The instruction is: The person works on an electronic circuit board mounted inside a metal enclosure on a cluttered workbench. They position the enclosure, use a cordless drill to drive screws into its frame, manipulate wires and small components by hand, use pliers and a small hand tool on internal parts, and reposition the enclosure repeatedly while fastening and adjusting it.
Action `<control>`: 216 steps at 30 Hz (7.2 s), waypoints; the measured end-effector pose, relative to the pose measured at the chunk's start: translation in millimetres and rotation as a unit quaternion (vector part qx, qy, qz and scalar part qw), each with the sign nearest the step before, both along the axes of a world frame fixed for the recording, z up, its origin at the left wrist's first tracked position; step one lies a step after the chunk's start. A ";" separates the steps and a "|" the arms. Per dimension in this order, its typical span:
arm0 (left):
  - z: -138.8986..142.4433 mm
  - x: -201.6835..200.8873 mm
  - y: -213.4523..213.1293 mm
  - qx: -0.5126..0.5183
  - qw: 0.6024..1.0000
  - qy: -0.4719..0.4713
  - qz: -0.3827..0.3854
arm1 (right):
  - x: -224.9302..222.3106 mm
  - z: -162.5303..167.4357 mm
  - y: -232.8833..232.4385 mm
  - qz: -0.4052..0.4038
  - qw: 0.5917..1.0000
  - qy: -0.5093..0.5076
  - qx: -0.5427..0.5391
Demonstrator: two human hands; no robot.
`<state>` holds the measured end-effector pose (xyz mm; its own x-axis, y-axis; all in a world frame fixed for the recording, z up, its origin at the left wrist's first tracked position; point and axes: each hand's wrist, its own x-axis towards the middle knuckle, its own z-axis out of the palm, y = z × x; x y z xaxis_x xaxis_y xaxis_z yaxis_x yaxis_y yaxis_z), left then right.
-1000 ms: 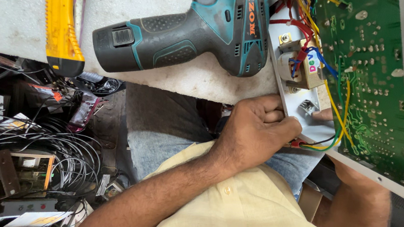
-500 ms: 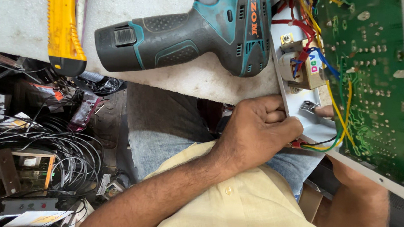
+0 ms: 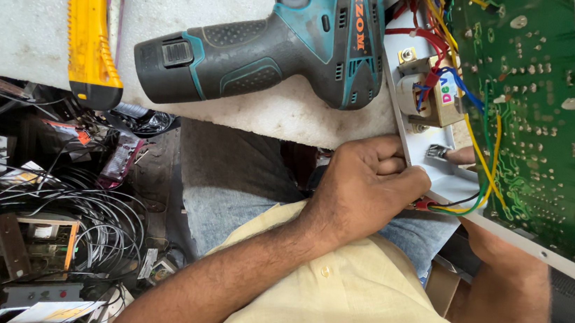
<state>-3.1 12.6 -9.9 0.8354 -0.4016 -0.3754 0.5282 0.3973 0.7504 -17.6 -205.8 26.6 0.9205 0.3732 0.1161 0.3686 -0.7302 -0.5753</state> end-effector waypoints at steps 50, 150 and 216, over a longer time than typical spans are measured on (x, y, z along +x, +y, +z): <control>51.5 7.1 -35.1 0.316 0.948 -0.022 0.028 | 12.6 68.2 -66.7 -0.170 0.963 -0.205 0.050; -49.5 -106.3 49.9 -0.035 0.947 -0.235 0.215 | 6.5 85.0 40.8 -0.203 0.972 0.089 -0.077; -40.2 -122.5 27.2 -0.059 0.944 -0.150 0.287 | 78.4 87.6 -7.9 0.034 0.974 0.161 -0.154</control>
